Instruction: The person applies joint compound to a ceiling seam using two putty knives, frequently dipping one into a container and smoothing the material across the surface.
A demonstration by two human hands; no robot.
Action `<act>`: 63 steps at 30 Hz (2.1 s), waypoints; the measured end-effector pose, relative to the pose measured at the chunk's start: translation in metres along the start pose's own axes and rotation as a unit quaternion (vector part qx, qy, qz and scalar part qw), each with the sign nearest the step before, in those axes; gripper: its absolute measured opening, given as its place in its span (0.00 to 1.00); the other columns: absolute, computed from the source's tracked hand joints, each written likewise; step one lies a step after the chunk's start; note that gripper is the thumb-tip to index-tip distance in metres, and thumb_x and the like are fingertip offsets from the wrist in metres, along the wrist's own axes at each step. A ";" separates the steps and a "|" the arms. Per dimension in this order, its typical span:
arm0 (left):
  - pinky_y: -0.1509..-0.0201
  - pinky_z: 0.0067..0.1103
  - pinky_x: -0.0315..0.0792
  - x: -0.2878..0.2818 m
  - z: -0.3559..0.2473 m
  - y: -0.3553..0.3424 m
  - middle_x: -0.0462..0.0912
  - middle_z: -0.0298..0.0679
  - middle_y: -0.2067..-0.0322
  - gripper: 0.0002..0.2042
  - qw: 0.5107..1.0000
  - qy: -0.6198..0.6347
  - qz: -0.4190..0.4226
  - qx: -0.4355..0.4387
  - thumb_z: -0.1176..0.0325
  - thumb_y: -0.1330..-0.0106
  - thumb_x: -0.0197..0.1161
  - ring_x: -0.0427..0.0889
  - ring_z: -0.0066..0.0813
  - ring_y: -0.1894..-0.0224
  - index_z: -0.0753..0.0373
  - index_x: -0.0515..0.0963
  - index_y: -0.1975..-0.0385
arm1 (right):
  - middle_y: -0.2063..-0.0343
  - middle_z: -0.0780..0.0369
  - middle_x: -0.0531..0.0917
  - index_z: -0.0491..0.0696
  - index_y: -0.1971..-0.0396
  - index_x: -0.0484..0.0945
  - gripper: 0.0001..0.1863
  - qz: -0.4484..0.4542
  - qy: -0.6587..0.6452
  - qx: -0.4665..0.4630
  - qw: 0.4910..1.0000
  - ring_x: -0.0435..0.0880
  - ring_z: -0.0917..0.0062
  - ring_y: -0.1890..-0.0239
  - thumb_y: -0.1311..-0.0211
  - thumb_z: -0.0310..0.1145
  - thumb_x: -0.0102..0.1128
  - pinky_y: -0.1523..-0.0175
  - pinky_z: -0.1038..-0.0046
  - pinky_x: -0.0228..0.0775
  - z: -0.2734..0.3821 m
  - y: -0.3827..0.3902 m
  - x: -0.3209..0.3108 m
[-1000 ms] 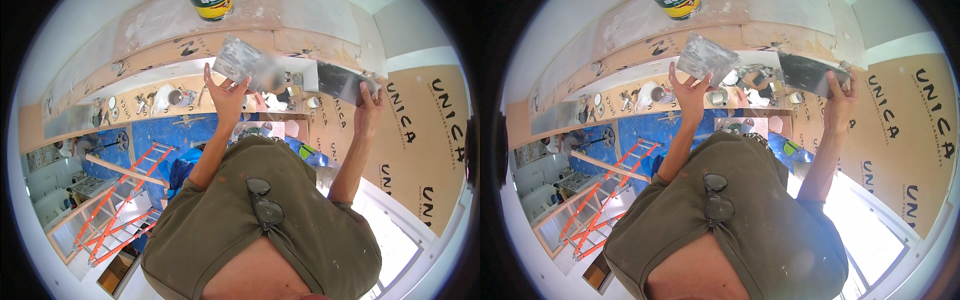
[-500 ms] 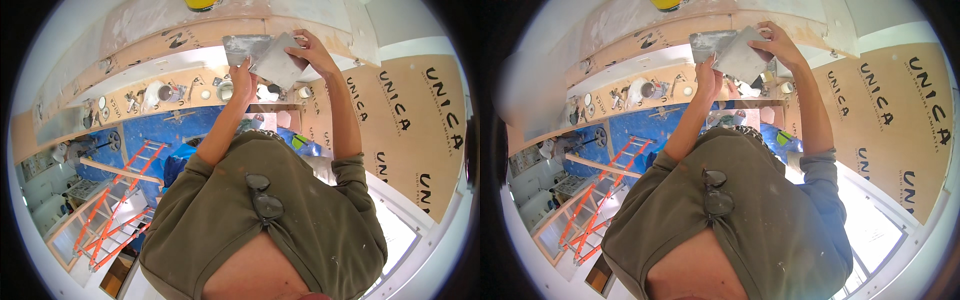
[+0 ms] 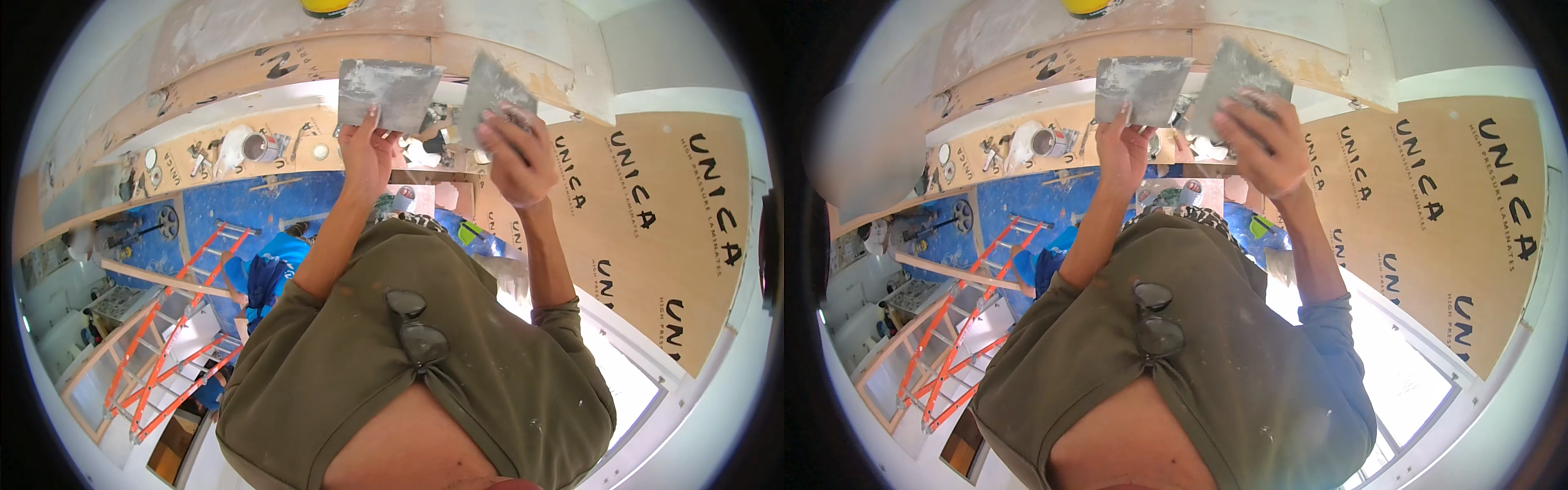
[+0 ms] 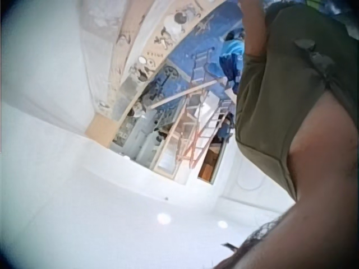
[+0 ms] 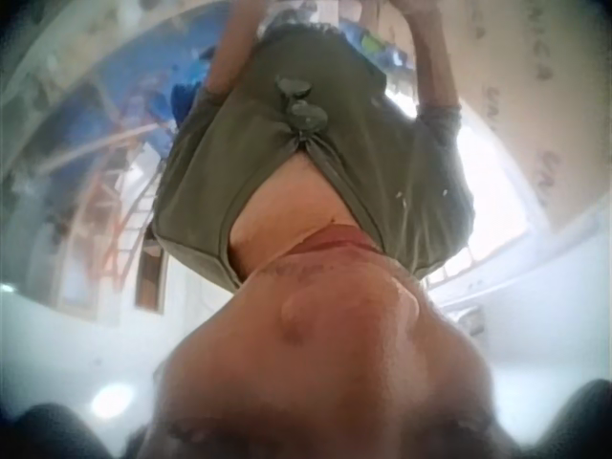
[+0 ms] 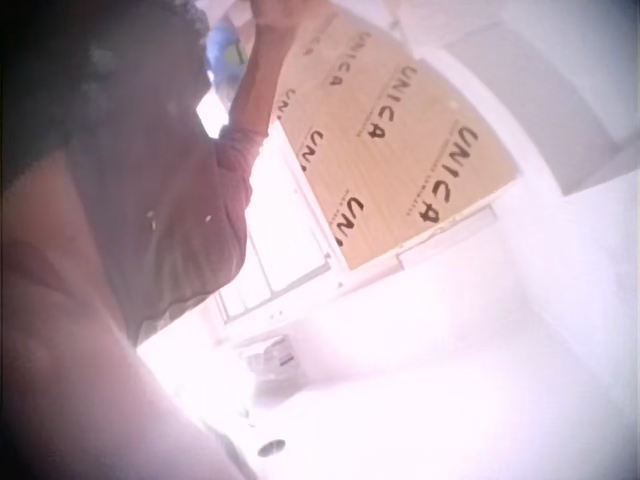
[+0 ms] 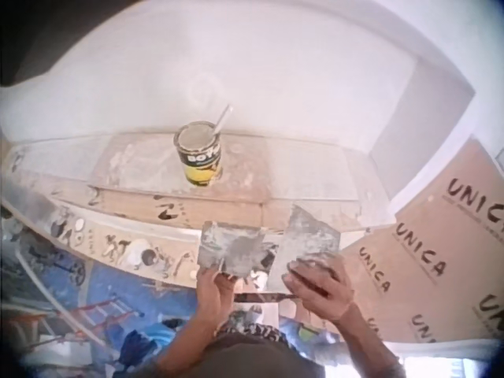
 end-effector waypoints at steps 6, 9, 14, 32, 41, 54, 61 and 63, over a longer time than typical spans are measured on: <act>0.56 0.33 0.82 -0.020 0.025 -0.026 0.80 0.46 0.59 0.11 0.997 -0.077 -0.027 0.019 0.68 0.28 0.54 0.83 0.37 0.59 0.70 0.71 0.55 | 0.68 0.59 0.86 0.40 0.63 0.83 0.11 0.004 -0.227 0.471 0.852 0.83 0.78 0.66 0.47 0.26 0.70 0.59 0.76 0.76 -0.090 0.010 0.036; 0.55 0.32 0.82 -0.024 0.041 -0.039 0.81 0.49 0.61 0.12 0.999 -0.040 -0.020 0.001 0.68 0.28 0.53 0.84 0.36 0.62 0.72 0.72 0.55 | 0.68 0.60 0.86 0.41 0.61 0.84 0.14 0.120 -0.236 0.465 0.845 0.82 0.79 0.67 0.47 0.33 0.70 0.59 0.77 0.74 -0.134 0.042 0.090; 0.55 0.29 0.82 -0.025 0.051 -0.041 0.81 0.49 0.60 0.11 0.998 -0.050 -0.031 0.024 0.69 0.27 0.52 0.84 0.35 0.61 0.73 0.73 0.56 | 0.69 0.56 0.86 0.42 0.63 0.85 0.17 0.155 -0.120 0.437 0.878 0.84 0.74 0.68 0.49 0.39 0.69 0.60 0.75 0.74 -0.143 0.047 0.121; 0.59 0.27 0.83 -0.018 0.054 -0.033 0.79 0.41 0.72 0.13 0.998 -0.021 -0.054 0.040 0.69 0.27 0.53 0.82 0.28 0.70 0.73 0.75 0.70 | 0.70 0.52 0.86 0.40 0.69 0.83 0.15 0.276 -0.012 0.317 0.907 0.85 0.63 0.67 0.47 0.38 0.67 0.58 0.70 0.74 -0.112 -0.008 0.150; 0.53 0.32 0.81 -0.020 0.056 -0.036 0.81 0.47 0.59 0.09 0.998 -0.046 -0.016 0.037 0.72 0.28 0.52 0.84 0.35 0.59 0.72 0.74 0.56 | 0.79 0.48 0.81 0.40 0.78 0.81 0.08 0.230 -0.051 0.300 0.925 0.81 0.57 0.77 0.52 0.30 0.64 0.68 0.65 0.73 -0.120 -0.015 0.157; 0.56 0.31 0.82 -0.021 0.054 -0.035 0.80 0.49 0.60 0.09 0.997 -0.041 -0.041 0.047 0.74 0.28 0.51 0.84 0.36 0.61 0.74 0.73 0.57 | 0.71 0.54 0.86 0.41 0.70 0.83 0.13 0.278 -0.006 0.307 0.910 0.84 0.63 0.70 0.47 0.37 0.67 0.60 0.68 0.74 -0.125 -0.004 0.155; 0.63 0.25 0.81 -0.026 0.058 -0.038 0.82 0.44 0.67 0.10 0.997 -0.045 -0.028 0.049 0.70 0.28 0.54 0.83 0.28 0.68 0.72 0.76 0.62 | 0.72 0.55 0.85 0.41 0.71 0.83 0.13 0.255 -0.033 0.251 0.933 0.84 0.64 0.70 0.47 0.37 0.66 0.60 0.69 0.73 -0.112 -0.011 0.168; 0.62 0.26 0.80 -0.037 0.061 -0.038 0.81 0.42 0.68 0.10 0.995 -0.087 -0.041 0.023 0.70 0.28 0.54 0.82 0.27 0.68 0.72 0.76 0.64 | 0.72 0.54 0.85 0.41 0.70 0.83 0.13 0.274 -0.035 0.265 0.924 0.84 0.64 0.69 0.48 0.37 0.66 0.59 0.69 0.73 -0.105 -0.018 0.167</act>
Point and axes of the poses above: each hand's wrist, its own y-axis away from the middle knuckle, its own x-axis out of the palm, z = x × y, the point moved 7 cm from there along -y, towards the middle knuckle
